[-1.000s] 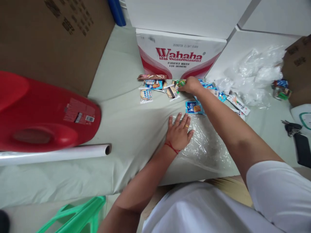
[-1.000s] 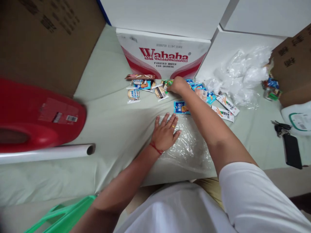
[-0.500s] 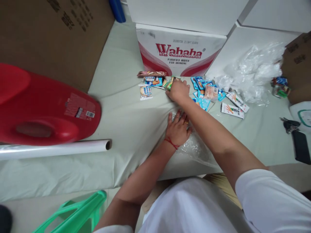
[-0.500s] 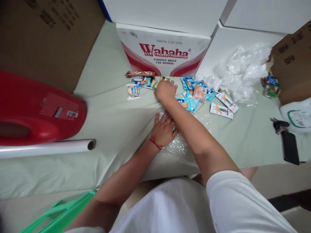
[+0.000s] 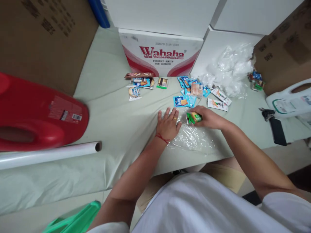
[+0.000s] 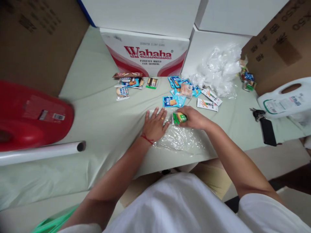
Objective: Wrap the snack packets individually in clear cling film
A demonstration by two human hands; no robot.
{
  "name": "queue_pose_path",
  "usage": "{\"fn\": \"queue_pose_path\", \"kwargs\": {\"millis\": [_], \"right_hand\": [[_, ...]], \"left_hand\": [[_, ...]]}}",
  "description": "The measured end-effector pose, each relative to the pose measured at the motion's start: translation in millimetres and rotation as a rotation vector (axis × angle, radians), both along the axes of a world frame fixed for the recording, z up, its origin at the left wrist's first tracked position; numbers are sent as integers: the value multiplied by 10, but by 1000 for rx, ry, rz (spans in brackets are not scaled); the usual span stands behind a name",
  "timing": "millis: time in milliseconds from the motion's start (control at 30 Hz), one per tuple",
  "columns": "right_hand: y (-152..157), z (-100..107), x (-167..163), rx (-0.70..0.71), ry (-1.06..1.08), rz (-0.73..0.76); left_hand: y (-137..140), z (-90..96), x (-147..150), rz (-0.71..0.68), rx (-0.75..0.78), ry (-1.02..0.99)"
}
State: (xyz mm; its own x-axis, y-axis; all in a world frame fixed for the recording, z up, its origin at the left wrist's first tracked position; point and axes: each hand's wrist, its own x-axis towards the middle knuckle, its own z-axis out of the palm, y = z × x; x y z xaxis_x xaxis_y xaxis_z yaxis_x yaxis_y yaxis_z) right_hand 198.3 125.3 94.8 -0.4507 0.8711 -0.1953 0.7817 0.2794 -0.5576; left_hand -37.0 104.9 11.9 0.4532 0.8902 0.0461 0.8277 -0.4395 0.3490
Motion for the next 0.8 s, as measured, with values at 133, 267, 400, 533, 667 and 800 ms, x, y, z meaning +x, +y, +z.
{"fn": "queue_pose_path", "kwargs": {"millis": [133,267,400,533,667,800], "right_hand": [[-329,-159,-1,16,-114,117],[-437,-196,-141,54,-196,111],[-451,-241,-303,85,-261,71],[-500,-302,-346,72,-273,26],[-553,-286,-205,88,-132,51],[-551,-255,-111,94,-61,21]], "left_hand": [[13,17,2,10,-8,-4],[28,30,-2,24,-30,-11],[32,35,-2,31,-30,-19],[29,37,1,23,-25,-13],[26,37,2,12,-20,-9],[24,39,1,17,-22,-10]]}}
